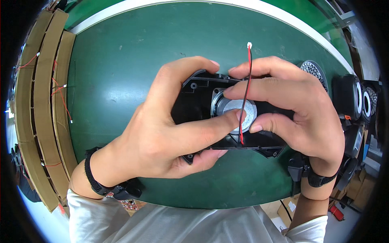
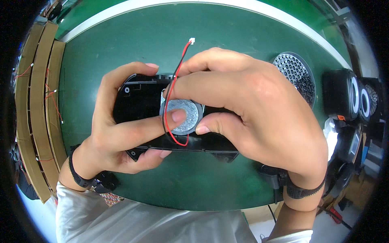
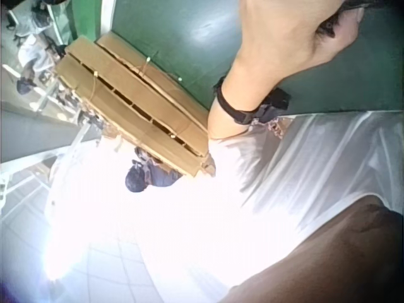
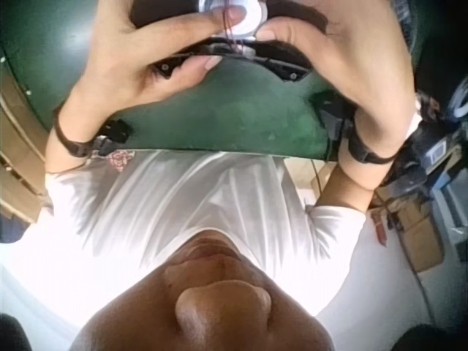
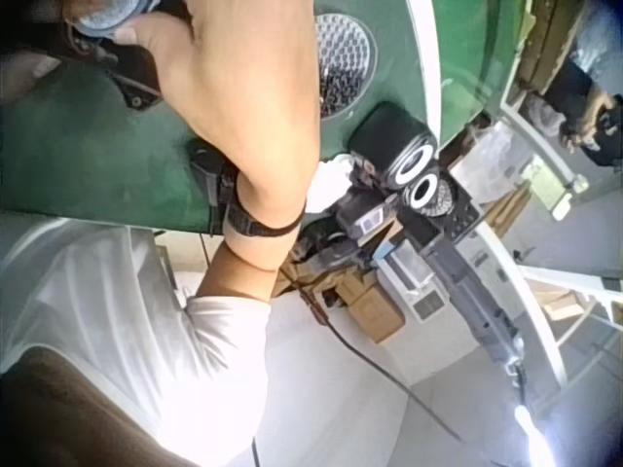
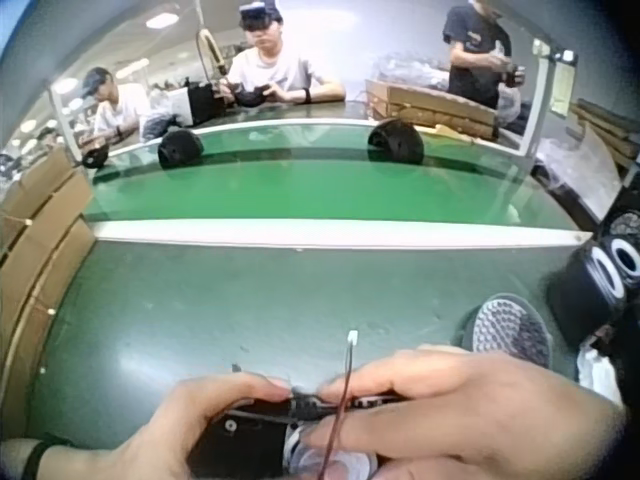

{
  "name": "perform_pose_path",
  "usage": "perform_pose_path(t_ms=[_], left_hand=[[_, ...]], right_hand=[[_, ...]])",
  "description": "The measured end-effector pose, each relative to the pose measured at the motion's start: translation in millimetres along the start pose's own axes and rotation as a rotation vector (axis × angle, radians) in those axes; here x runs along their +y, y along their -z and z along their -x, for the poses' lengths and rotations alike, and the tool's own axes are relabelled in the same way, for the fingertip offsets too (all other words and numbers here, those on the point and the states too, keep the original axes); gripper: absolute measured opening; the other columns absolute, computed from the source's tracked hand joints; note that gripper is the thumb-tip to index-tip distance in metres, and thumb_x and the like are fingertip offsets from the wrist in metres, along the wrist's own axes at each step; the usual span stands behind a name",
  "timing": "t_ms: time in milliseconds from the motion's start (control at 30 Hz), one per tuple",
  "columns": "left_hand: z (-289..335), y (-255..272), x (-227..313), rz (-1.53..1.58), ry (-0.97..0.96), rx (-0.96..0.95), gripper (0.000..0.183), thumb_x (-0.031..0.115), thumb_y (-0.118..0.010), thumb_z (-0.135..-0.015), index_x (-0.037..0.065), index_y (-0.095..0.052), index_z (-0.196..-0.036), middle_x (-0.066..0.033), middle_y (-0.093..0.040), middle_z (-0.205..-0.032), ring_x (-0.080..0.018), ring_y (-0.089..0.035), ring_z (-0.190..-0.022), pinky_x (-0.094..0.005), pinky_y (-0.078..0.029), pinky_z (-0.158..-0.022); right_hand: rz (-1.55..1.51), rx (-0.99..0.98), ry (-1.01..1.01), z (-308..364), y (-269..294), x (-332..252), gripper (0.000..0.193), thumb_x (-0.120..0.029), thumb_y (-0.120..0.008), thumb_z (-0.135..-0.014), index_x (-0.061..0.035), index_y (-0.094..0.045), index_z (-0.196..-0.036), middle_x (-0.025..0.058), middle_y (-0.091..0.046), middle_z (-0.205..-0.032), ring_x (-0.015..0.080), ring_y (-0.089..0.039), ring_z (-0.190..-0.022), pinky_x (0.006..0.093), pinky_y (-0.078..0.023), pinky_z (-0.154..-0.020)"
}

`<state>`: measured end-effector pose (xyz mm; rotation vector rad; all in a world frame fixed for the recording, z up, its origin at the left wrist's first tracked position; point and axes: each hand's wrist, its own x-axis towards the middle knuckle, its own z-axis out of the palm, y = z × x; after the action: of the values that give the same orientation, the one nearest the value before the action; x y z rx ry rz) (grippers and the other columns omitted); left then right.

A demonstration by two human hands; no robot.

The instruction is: Assembling small electronic speaker components into plastic enclosures using an electric screwdriver on a factory assembly line.

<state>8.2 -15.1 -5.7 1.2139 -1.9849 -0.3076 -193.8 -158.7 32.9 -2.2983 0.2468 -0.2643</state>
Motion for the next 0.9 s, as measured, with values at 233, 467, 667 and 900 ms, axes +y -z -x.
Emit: perform_pose_path(t_ms=[233,467,667,900], left_hand=[[1,-1,-1,0.014,0.021,0.005,0.044,0.024,-0.078,-0.067,0.009,-0.074,-0.108,-0.0302,-0.043,-0.126,-0.0386,-0.057,-0.108,-0.0437,-0.055,-0.086],[0,1,-1,0.010,0.026,0.010,0.044,0.023,-0.078,-0.065,0.009,-0.074,-0.107,-0.0310,-0.045,-0.123,-0.0399,-0.057,-0.108,-0.0441,-0.055,-0.086],[-3,2,2,0.001,0.033,-0.006,0.045,0.025,-0.078,-0.066,0.009,-0.075,-0.107,-0.0305,-0.045,-0.123,-0.0399,-0.056,-0.108,-0.0442,-0.055,-0.086],[3,8,3,-0.019,0.139,-0.026,0.046,0.024,-0.082,-0.064,0.011,-0.075,-0.108,-0.0267,-0.043,-0.125,-0.0378,-0.055,-0.107,-0.0427,-0.051,-0.089]], right_hand=[[0.010,-0.006,0.003,0,-2,1,0.048,-0.030,-0.078,-0.072,0.0027,-0.070,-0.107,0.0193,-0.064,-0.115,0.0301,-0.065,-0.102,0.0372,-0.054,-0.085],[0.021,0.000,0.022,-2,-2,1,0.047,-0.029,-0.078,-0.072,0.0023,-0.070,-0.107,0.0191,-0.064,-0.116,0.0293,-0.065,-0.105,0.0371,-0.053,-0.088],[0.025,-0.003,0.028,-2,1,1,0.049,-0.031,-0.077,-0.072,0.0022,-0.070,-0.107,0.0194,-0.064,-0.116,0.0295,-0.064,-0.106,0.0378,-0.053,-0.087],[0.237,0.089,-0.194,5,24,-44,0.040,-0.008,-0.061,-0.077,0.0094,-0.063,-0.114,0.0228,-0.062,-0.121,0.0328,-0.058,-0.117,0.0409,-0.040,-0.102]])
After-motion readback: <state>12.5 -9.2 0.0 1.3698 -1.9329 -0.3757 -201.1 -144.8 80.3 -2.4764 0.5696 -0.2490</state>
